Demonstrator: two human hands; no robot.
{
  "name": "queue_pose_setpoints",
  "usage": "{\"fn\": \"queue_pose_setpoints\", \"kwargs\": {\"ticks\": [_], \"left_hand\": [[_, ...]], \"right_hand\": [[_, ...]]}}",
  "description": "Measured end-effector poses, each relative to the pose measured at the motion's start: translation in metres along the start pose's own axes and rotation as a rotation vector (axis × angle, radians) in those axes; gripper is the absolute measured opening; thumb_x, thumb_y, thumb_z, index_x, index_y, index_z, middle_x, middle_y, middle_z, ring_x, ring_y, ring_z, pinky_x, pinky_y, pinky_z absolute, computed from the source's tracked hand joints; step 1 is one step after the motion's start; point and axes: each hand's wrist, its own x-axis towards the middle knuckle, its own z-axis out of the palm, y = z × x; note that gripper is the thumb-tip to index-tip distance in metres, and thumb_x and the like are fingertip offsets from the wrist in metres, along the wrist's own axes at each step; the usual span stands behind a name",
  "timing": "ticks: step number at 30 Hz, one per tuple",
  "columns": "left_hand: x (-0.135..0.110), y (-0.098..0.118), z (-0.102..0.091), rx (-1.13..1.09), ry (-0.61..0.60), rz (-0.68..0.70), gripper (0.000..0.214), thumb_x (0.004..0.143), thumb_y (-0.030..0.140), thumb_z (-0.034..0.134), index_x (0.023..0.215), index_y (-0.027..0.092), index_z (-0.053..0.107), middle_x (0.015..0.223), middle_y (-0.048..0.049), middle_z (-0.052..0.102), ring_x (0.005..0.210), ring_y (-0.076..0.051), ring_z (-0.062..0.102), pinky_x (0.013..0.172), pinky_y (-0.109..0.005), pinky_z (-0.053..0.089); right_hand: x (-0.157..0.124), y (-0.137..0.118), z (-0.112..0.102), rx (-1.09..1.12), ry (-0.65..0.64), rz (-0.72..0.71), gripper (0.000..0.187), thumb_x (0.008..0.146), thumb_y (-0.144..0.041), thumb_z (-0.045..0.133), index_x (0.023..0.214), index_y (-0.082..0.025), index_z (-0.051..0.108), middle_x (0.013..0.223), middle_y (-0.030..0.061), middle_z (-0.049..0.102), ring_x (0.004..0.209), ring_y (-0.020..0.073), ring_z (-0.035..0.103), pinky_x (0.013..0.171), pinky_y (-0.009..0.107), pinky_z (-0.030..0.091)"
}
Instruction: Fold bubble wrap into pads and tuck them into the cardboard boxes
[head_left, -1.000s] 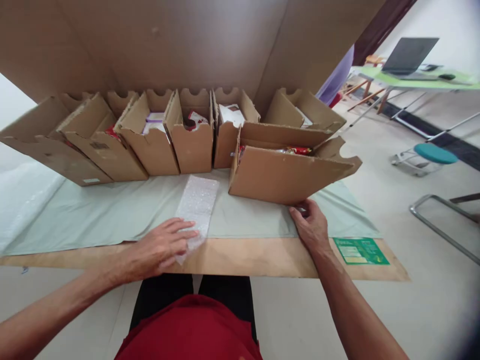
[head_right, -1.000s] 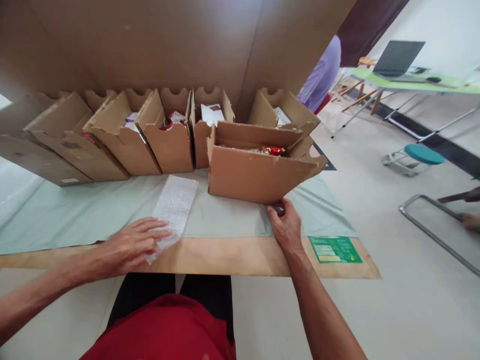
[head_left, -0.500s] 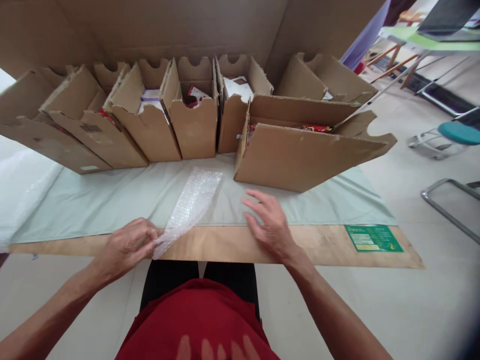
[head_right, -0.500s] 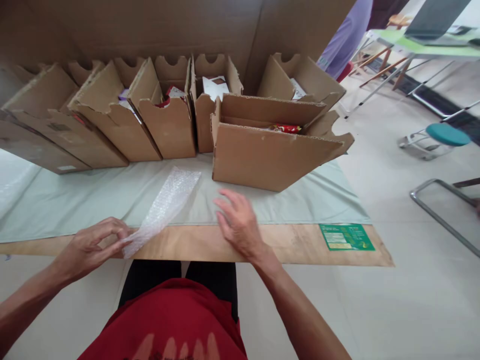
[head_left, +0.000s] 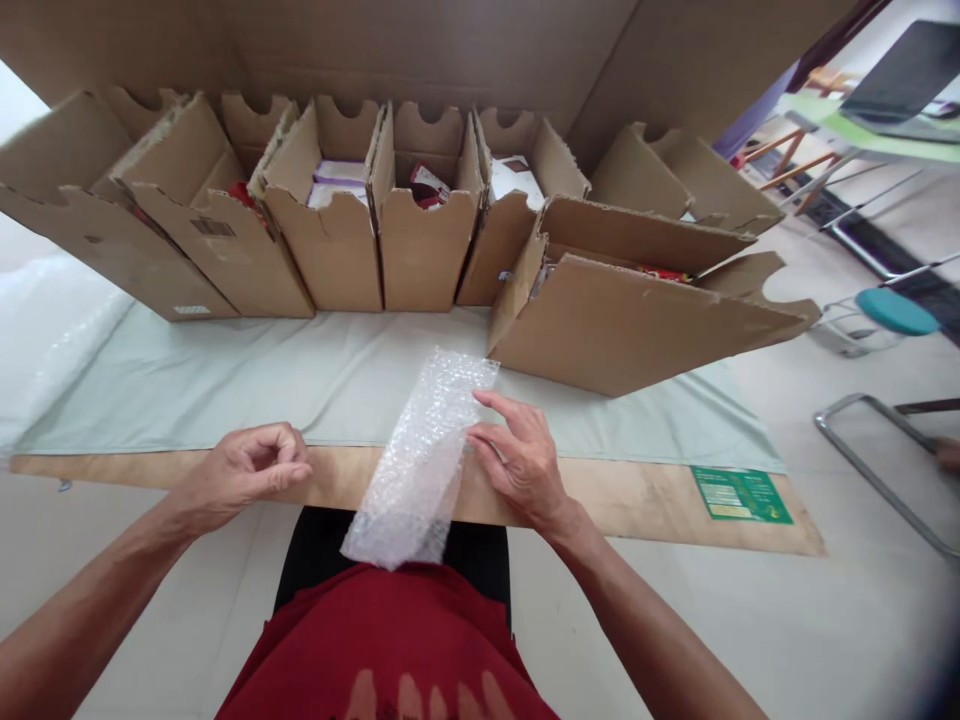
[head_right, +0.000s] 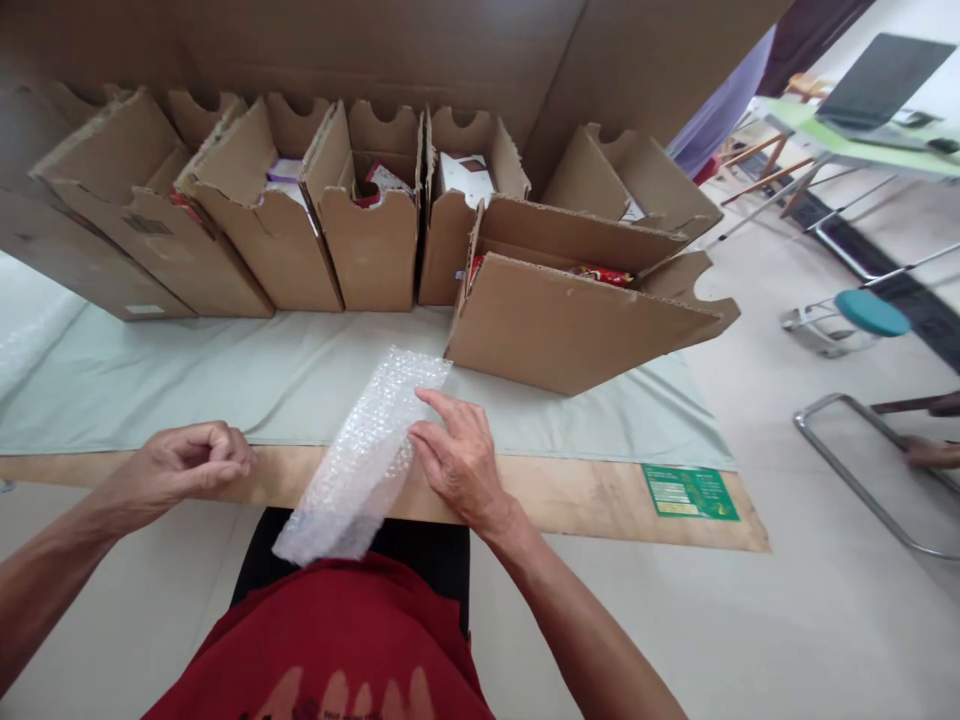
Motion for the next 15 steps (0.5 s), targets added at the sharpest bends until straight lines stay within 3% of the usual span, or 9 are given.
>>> {"fn": "queue_pose_setpoints", "kwargs": {"ticks": [3,6,9,12,15], "left_hand": [[0.005,0.01,0.012,0.104,0.021,0.091,0.02,0.086,0.043,0.07,0.086,0.023,0.066,0.094,-0.0065,0.071,0.087,-0.022,0.068,0.074,-0.032,0.059],[0.006,0.03,0.037,0.238,0.029,0.213,0.047,0.081,0.05,0.073,0.121,0.027,0.068,0.127,-0.0105,0.07,0.107,-0.029,0.07,0.092,-0.041,0.06],[0.006,0.051,0.06,0.4,0.033,0.266,0.067,0.076,0.052,0.076,0.137,0.029,0.063,0.14,-0.0106,0.067,0.119,-0.034,0.068,0.098,-0.045,0.059],[0.007,0.061,0.061,0.507,0.065,0.225,0.036,0.081,0.043,0.067,0.114,0.029,0.073,0.118,-0.0053,0.077,0.105,-0.03,0.074,0.089,-0.039,0.06],[0.005,0.061,0.04,0.483,0.137,0.071,0.02,0.083,0.04,0.057,0.083,0.028,0.073,0.075,0.0008,0.076,0.063,-0.021,0.068,0.056,-0.03,0.053]], "right_hand": [[0.0,-0.01,-0.009,-0.025,0.001,0.008,0.015,0.099,-0.013,0.057,0.088,-0.022,0.065,0.129,0.0131,0.071,0.112,0.0268,0.069,0.09,0.042,0.049],[0.012,-0.026,-0.008,-0.035,-0.039,-0.029,0.016,0.097,-0.015,0.058,0.084,-0.022,0.062,0.125,0.0114,0.074,0.116,0.0277,0.067,0.095,0.044,0.047],[0.029,-0.042,-0.005,-0.034,-0.043,-0.098,0.017,0.098,-0.018,0.06,0.082,-0.022,0.061,0.11,0.0068,0.078,0.113,0.0256,0.069,0.1,0.044,0.043],[0.042,-0.049,-0.01,-0.019,-0.02,-0.138,0.021,0.103,-0.023,0.057,0.082,-0.023,0.061,0.085,0.0014,0.076,0.085,0.0188,0.07,0.098,0.04,0.044],[0.045,-0.044,-0.021,0.026,-0.02,-0.152,0.019,0.106,-0.028,0.057,0.089,-0.023,0.063,0.075,-0.0015,0.072,0.069,0.0156,0.064,0.094,0.038,0.045]]}}
